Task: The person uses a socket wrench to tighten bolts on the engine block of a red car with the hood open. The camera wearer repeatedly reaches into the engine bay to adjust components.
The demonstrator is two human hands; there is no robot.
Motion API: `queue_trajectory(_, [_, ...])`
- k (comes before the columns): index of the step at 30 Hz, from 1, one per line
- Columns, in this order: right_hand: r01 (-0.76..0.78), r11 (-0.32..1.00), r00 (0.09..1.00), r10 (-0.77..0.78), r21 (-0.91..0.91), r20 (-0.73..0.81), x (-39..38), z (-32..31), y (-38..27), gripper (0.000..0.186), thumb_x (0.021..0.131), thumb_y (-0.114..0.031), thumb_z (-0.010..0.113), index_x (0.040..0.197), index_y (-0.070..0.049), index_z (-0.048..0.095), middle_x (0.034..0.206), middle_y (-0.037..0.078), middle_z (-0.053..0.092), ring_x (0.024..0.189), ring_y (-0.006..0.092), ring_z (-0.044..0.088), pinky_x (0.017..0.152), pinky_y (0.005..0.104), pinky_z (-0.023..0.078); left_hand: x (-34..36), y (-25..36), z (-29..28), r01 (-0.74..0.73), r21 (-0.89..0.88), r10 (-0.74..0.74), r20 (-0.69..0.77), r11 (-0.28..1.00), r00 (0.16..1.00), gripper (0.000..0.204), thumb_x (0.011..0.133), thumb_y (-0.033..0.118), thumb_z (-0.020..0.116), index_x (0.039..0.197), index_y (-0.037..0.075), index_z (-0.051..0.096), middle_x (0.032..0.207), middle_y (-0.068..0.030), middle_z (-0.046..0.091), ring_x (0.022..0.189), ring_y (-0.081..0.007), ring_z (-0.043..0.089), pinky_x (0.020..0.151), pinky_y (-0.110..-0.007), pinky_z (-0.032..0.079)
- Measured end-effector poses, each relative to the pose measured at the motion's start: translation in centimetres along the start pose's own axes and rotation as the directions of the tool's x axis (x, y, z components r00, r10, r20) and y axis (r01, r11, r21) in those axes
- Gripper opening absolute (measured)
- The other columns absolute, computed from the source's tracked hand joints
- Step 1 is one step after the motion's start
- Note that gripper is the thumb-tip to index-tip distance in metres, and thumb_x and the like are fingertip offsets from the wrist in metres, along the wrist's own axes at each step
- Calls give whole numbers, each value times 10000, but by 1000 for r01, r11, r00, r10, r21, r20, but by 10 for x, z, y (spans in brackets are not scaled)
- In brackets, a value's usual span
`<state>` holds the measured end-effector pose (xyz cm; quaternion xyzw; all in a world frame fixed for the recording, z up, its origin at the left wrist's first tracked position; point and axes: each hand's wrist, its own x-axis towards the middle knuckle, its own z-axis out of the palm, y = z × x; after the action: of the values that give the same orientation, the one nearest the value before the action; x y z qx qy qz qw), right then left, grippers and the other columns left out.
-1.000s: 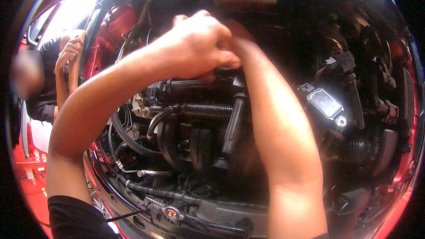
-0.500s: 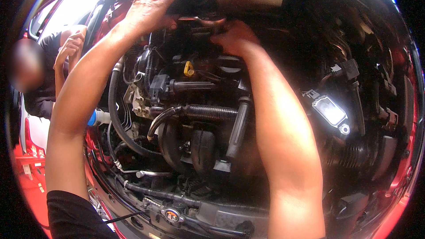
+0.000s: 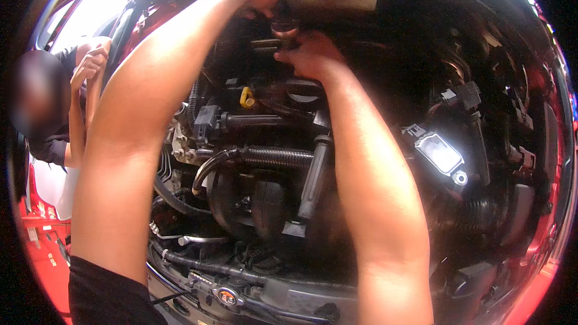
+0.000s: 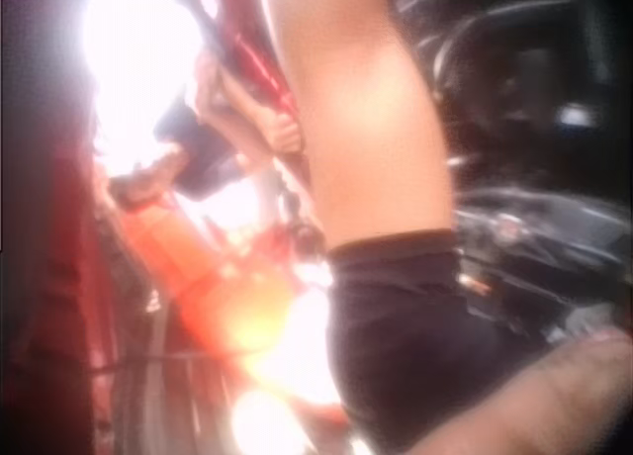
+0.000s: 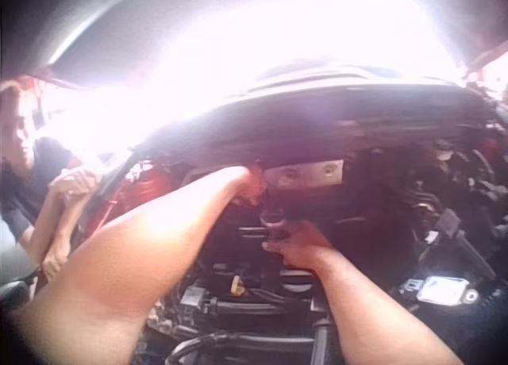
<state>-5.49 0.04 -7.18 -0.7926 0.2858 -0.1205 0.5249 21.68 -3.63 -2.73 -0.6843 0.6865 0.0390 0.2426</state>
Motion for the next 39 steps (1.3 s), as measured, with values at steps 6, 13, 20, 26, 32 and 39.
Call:
queue_trajectory(6, [4, 997, 998, 0, -79, 58, 11, 3, 5, 536, 852, -205, 760, 1346, -70, 599, 1140, 63, 699, 820, 182, 640, 750, 346, 542, 68, 166, -51, -57, -640, -198, -319, 766, 927, 581, 896, 637, 618, 953, 80, 774, 880, -189, 731, 907, -305, 704, 816, -466, 548])
queue_trajectory(13, [161, 873, 984, -180, -461, 4, 6, -9, 27, 484, 849, -258, 750, 1282, -77, 631, 1195, 123, 692, 1161, 268, 610, 1003, 403, 464, -106, 233, -84, 0, -662, -235, -267, 750, 935, 609, 861, 687, 605, 1017, 128, 788, 1122, -109, 735, 1152, -301, 655, 1066, -623, 382])
queue_trajectory(20, [87, 899, 995, -103, -429, -16, 21, -24, 46, 464, 831, -381, 760, 1233, -158, 697, 1133, 143, 725, 1088, 281, 685, 978, 405, 513, -190, 208, -81, 95, -493, -100, 17, 865, 995, 601, 778, 171, 691, 1351, 137, 510, 1413, -173, 467, 1105, -382, 629, 923, -465, 542])
queue_trajectory(26, [55, 989, 998, -58, -135, -19, 18, -1, 25, 331, 813, -240, 805, 1084, -74, 710, 883, 34, 715, 665, 125, 634, 633, 302, 536, -208, 101, -2, 346, 111, -281, -383, 932, 880, 626, 854, 184, 742, 1422, 144, 483, 1356, -164, 535, 1338, -348, 454, 1123, -564, 318])
queue_trajectory(32, [1, 986, 1000, 1, -165, 13, 9, -9, 17, 340, 819, -279, 818, 1066, -70, 712, 871, 35, 710, 632, 127, 624, 624, 306, 523, -156, 63, 14, 442, 72, -394, -345, 894, 852, 369, 883, 395, 714, 1104, 99, 711, 974, -129, 729, 1054, -304, 669, 992, -547, 436])
queue_trajectory(39, [-30, 999, 999, 31, -38, 19, 8, -3, 10, 345, 843, -315, 807, 1086, -82, 731, 803, 44, 700, 600, 127, 608, 624, 321, 507, -26, 20, 18, 317, -246, -322, 22, 916, 947, 352, 912, 429, 678, 998, 98, 760, 993, -142, 742, 982, -308, 703, 913, -488, 515])
